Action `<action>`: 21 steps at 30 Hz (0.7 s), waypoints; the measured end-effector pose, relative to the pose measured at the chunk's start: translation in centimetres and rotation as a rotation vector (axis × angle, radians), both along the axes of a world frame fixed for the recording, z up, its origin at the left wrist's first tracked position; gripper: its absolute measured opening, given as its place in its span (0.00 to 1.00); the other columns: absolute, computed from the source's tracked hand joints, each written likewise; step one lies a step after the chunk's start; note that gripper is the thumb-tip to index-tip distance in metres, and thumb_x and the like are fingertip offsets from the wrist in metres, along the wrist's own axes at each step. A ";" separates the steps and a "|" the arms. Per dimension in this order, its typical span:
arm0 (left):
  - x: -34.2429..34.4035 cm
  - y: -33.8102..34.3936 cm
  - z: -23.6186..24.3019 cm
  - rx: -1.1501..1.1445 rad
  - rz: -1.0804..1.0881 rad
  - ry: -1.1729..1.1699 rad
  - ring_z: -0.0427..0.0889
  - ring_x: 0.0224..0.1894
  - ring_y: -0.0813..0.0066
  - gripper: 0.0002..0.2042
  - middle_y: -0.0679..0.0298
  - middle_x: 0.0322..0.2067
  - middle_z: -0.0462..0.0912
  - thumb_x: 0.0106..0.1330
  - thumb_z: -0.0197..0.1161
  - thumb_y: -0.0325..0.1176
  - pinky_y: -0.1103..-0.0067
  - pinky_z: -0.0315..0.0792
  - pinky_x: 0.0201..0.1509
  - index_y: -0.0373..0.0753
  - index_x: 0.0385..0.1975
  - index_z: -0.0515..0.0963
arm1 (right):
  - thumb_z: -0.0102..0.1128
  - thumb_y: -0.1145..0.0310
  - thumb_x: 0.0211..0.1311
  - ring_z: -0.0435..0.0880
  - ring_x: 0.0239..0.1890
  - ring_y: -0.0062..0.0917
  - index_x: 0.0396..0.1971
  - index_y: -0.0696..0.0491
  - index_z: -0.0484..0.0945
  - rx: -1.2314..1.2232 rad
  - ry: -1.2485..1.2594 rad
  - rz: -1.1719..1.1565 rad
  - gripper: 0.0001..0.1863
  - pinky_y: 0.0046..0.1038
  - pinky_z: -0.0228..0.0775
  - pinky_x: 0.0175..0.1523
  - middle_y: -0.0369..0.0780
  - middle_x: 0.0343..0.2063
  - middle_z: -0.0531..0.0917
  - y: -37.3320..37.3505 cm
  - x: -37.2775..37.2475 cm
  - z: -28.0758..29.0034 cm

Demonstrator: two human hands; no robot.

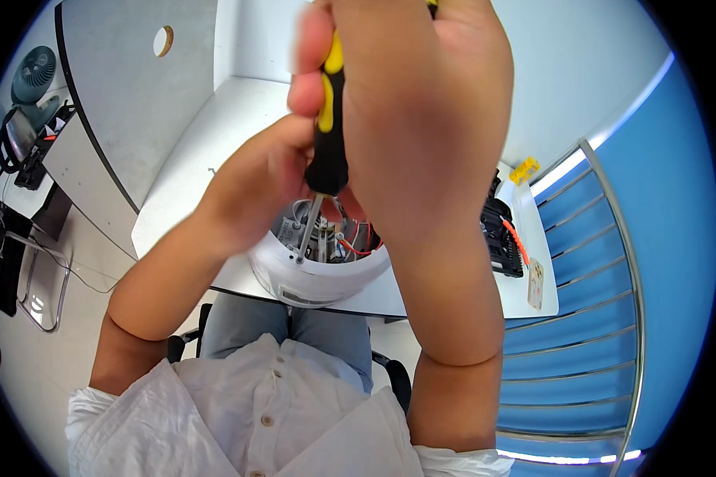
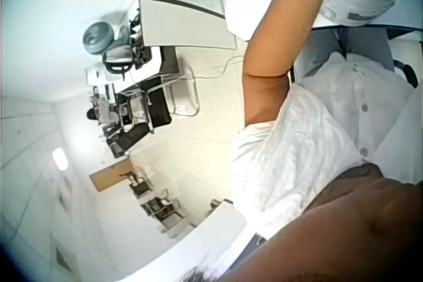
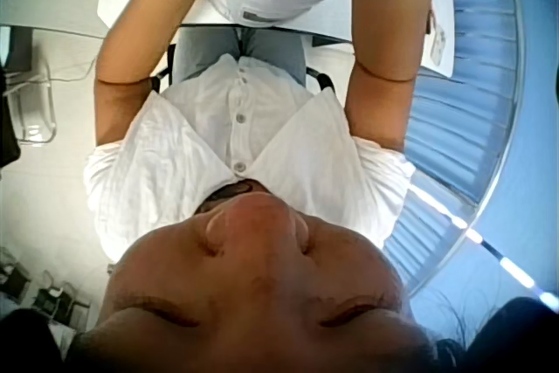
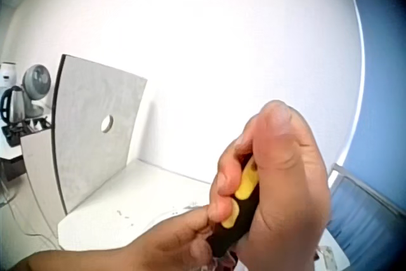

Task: The person uses a screwdriver to remove screws from a white circular electronic device. They detach a metallic cover, inspect the internal wiring and components, then reattach the cover and tighten the screws to reassemble the device.

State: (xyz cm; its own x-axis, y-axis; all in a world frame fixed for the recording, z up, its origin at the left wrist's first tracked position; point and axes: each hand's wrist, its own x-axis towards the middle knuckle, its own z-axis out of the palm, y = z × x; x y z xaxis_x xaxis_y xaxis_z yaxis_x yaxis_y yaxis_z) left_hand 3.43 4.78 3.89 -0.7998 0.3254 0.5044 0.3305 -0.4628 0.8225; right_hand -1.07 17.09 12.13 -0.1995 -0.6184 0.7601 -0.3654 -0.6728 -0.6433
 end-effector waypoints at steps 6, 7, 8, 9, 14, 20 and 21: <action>-0.1 0.7 -0.6 -0.016 -0.197 0.067 0.83 0.28 0.75 0.19 0.60 0.32 0.81 0.69 0.54 0.50 0.84 0.72 0.30 0.36 0.39 0.70 | 0.42 0.53 0.73 0.81 0.31 0.30 0.42 0.58 0.69 0.020 0.129 0.269 0.20 0.29 0.79 0.37 0.48 0.28 0.77 -1.0 -2.1 1.5; -0.8 0.6 -0.6 -0.007 -0.347 0.077 0.83 0.27 0.74 0.22 0.59 0.31 0.81 0.68 0.54 0.54 0.85 0.72 0.29 0.38 0.37 0.70 | 0.41 0.56 0.74 0.81 0.33 0.31 0.42 0.57 0.69 -0.005 0.046 0.470 0.18 0.30 0.79 0.38 0.49 0.29 0.77 -1.3 -2.3 1.1; -1.5 0.5 -0.7 -0.001 -0.500 0.071 0.84 0.27 0.72 0.24 0.57 0.31 0.82 0.67 0.53 0.59 0.85 0.71 0.28 0.39 0.35 0.70 | 0.40 0.58 0.74 0.81 0.34 0.32 0.43 0.57 0.69 -0.062 -0.012 0.618 0.16 0.31 0.80 0.39 0.50 0.29 0.77 -1.7 -2.6 0.7; -2.3 0.7 -0.7 -0.030 -0.588 0.096 0.85 0.26 0.68 0.27 0.55 0.30 0.82 0.66 0.50 0.63 0.85 0.71 0.27 0.40 0.33 0.69 | 0.39 0.60 0.75 0.81 0.35 0.33 0.44 0.56 0.69 -0.133 -0.040 0.679 0.15 0.32 0.80 0.39 0.51 0.30 0.77 -2.3 -2.5 0.2; -2.6 -0.5 -0.9 -0.047 -0.495 0.080 0.83 0.27 0.72 0.29 0.57 0.29 0.81 0.67 0.48 0.64 0.85 0.71 0.27 0.38 0.35 0.70 | 0.43 0.63 0.73 0.77 0.23 0.25 0.40 0.57 0.68 -0.010 -0.007 0.597 0.12 0.26 0.76 0.32 0.45 0.25 0.76 -3.1 -1.7 1.1; -0.1 0.8 -1.7 -0.038 0.158 0.081 0.75 0.32 0.86 0.15 0.68 0.27 0.76 0.66 0.63 0.42 0.88 0.68 0.36 0.36 0.36 0.71 | 0.46 0.59 0.72 0.76 0.20 0.24 0.33 0.58 0.67 -0.020 -0.204 -0.356 0.15 0.23 0.75 0.29 0.44 0.21 0.75 0.7 1.3 0.7; 0.3 1.0 -1.7 -0.059 0.201 0.078 0.76 0.34 0.86 0.15 0.68 0.29 0.77 0.67 0.63 0.42 0.88 0.68 0.38 0.36 0.37 0.71 | 0.45 0.59 0.72 0.76 0.20 0.24 0.33 0.58 0.67 -0.017 -0.189 -0.358 0.15 0.24 0.75 0.29 0.44 0.22 0.75 0.7 1.0 0.5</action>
